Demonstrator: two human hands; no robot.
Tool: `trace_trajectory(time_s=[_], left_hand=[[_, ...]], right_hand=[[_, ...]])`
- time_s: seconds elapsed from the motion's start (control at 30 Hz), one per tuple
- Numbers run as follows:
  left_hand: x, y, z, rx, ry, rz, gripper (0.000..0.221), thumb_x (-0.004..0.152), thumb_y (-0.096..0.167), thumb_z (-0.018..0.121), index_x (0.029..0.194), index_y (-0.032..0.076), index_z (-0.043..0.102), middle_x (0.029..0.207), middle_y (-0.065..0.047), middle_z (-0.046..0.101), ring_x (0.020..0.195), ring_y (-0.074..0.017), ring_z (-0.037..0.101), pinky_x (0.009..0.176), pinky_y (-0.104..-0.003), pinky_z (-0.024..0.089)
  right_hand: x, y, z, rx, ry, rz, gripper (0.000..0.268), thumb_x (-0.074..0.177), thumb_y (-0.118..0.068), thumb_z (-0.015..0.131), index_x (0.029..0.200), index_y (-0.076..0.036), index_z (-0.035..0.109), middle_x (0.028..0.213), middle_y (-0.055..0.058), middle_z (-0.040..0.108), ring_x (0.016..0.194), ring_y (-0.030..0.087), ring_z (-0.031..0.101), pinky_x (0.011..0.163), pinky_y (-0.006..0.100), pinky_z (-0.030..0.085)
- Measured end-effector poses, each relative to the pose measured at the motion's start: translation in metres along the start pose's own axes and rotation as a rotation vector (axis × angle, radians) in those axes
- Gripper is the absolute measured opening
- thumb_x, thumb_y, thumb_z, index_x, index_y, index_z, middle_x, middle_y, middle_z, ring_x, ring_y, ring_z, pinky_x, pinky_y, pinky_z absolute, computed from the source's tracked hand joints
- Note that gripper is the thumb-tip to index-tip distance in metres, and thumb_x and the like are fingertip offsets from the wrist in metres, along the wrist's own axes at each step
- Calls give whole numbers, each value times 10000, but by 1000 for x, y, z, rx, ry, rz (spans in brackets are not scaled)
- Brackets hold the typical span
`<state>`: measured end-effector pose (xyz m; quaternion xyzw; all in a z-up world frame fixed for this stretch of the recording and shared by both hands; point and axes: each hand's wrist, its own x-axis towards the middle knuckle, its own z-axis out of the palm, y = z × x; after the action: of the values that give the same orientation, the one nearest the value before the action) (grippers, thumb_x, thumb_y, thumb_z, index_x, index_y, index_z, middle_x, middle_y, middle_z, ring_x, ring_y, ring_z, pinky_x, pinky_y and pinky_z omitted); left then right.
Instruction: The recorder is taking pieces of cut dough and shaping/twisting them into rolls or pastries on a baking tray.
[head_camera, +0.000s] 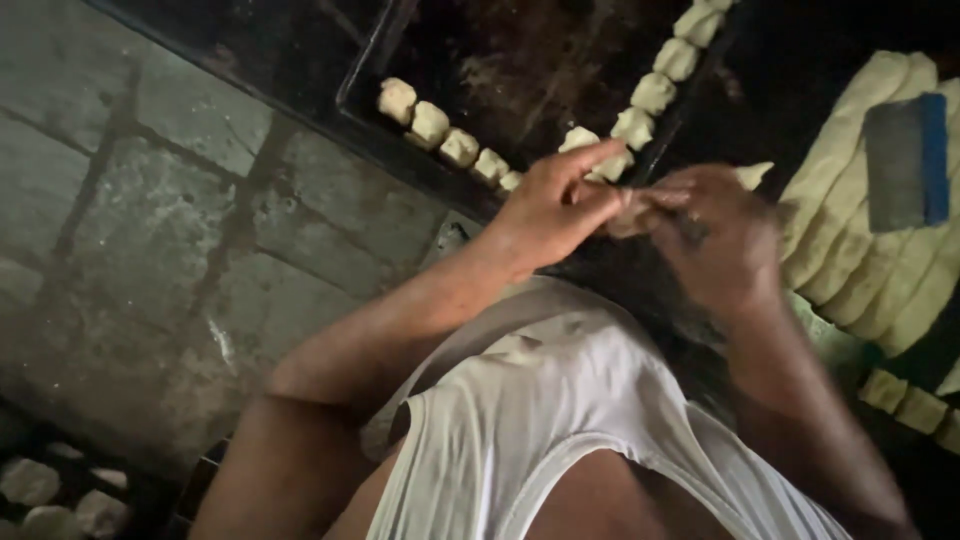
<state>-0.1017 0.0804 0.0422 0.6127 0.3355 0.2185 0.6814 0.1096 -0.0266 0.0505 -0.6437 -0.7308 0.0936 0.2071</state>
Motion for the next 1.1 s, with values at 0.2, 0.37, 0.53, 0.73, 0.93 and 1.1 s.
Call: trace_trajectory(time_s=[0.2, 0.37, 0.53, 0.73, 0.93, 1.1], left_hand=[[40, -26, -51, 431, 308, 522, 390, 1048, 257, 716, 1344, 22, 619, 1244, -169, 729, 1161, -307, 696, 994, -422, 574], [89, -42, -60, 771, 241, 479, 313, 984, 224, 714, 1251, 63, 687, 1199, -135, 729, 1123, -354, 674, 990, -468, 547], [121, -55, -45, 960, 69, 537, 320, 905, 138, 706, 1215, 60, 687, 1204, -137, 689, 1084, -348, 661, 966, -481, 530], [126, -35, -38, 871, -143, 340, 224, 931, 101, 698, 1149, 52, 711, 1128, -149, 676, 1045, -364, 652, 872, -490, 541], [114, -21, -43, 839, -166, 523, 144, 951, 18, 632, 1043, 16, 742, 1034, -188, 714, 971, -396, 685, 860, -506, 548], [102, -4, -10, 946, 9, 634, 212, 1043, 141, 737, 1217, 21, 720, 1135, -192, 726, 1058, -405, 656, 942, -506, 509]], right_hand=[[81, 0, 18, 85, 492, 0, 109, 1094, -16, 738, 1136, -113, 764, 1075, 80, 762, 1107, 220, 738, 1173, 489, 569], [80, 2, 25, -359, 233, 31, 202, 965, -67, 697, 1155, -86, 761, 1047, 106, 785, 1169, 309, 725, 1118, 623, 353], [14, 18, 2, -148, 335, 166, 209, 1143, -44, 617, 1320, -85, 719, 1281, 171, 732, 1243, 304, 702, 1324, 540, 393], [-70, 17, -31, 63, 305, 408, 186, 1062, -136, 608, 1183, -76, 736, 1086, 176, 732, 935, 322, 721, 809, 437, 559], [-263, 115, -37, -226, 441, 713, 174, 1157, -125, 544, 1211, -72, 701, 1209, 132, 754, 1109, 275, 760, 972, 366, 608], [-360, 149, -77, -561, 264, 912, 167, 1173, -59, 550, 1195, -67, 716, 1194, 155, 754, 1118, 323, 723, 995, 456, 579]])
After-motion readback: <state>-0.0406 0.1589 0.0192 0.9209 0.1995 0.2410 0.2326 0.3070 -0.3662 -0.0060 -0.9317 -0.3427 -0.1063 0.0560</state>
